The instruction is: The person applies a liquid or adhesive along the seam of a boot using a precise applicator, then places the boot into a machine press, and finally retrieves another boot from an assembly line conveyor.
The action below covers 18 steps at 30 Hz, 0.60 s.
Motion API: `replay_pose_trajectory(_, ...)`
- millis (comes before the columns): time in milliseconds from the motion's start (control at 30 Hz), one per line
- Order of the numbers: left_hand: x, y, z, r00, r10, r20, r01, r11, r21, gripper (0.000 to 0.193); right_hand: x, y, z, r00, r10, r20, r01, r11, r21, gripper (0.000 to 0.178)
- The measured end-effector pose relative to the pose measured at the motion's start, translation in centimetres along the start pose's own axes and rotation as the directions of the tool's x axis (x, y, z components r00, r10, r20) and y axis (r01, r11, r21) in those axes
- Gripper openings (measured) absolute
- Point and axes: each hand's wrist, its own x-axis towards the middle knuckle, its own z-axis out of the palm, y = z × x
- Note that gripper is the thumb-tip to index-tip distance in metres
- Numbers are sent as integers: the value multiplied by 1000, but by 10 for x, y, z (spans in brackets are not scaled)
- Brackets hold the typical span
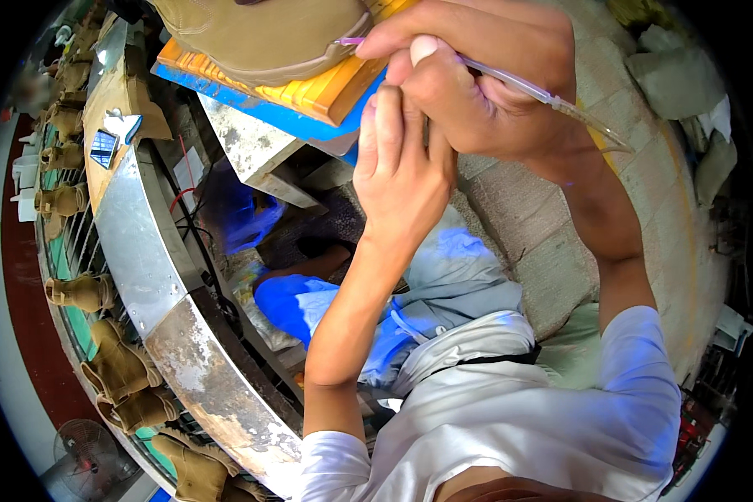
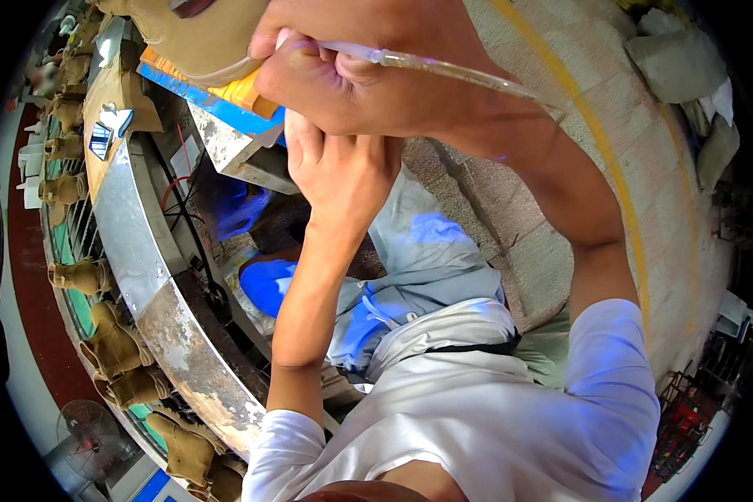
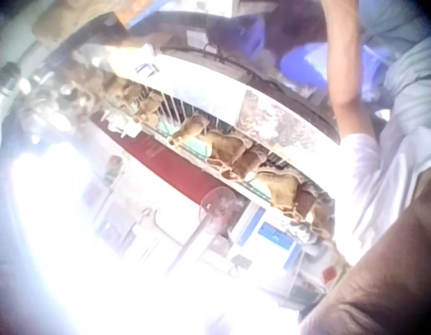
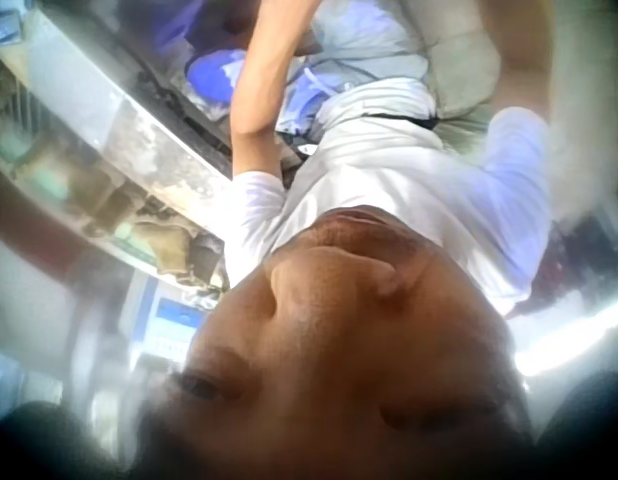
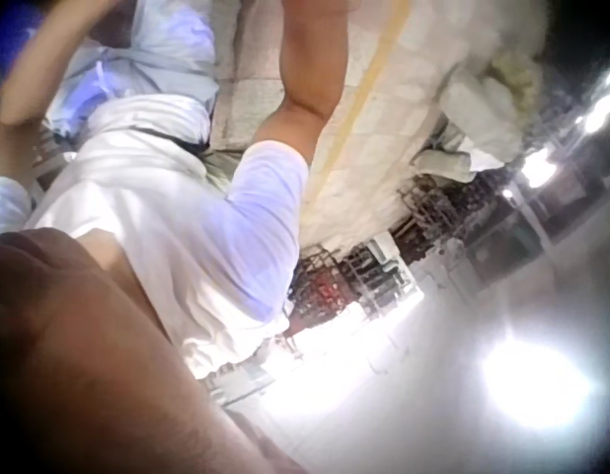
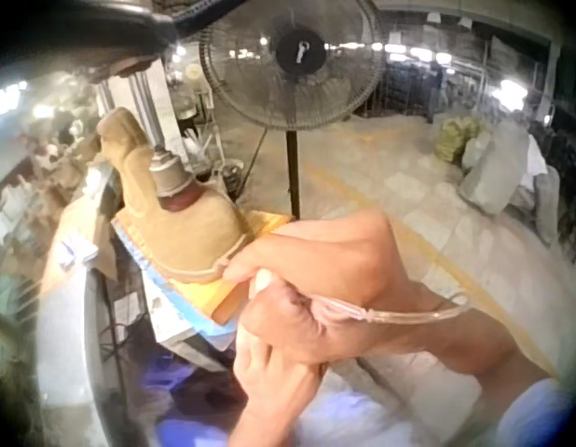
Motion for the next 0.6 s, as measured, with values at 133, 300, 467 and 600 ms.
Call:
replay_pose_trajectory(133, -5, -17, -14, 996, -41, -78, 37, 998, -54, 22, 11, -13, -2, 993, 92, 80, -93, 996, 6, 14)
replay_pose_trajectory(300, -13, -40, -37, 988, -97, -123, 83, 990, -111, 27, -7, -3, 28, 991, 83, -108, -63, 982, 177, 14)
replay_pose_trajectory(467, -24, -68, -53, 983, -111, -146, 88, 984, -158, 31, -13, 9, 56, 976, 23, -217, 37, 962, 269, 16)
replay_pose_trajectory(600, -32, -87, -61, 975, -158, -157, 133, 978, -159, 26, -18, -4, 76, 956, 164, -243, -61, 922, 382, 16)
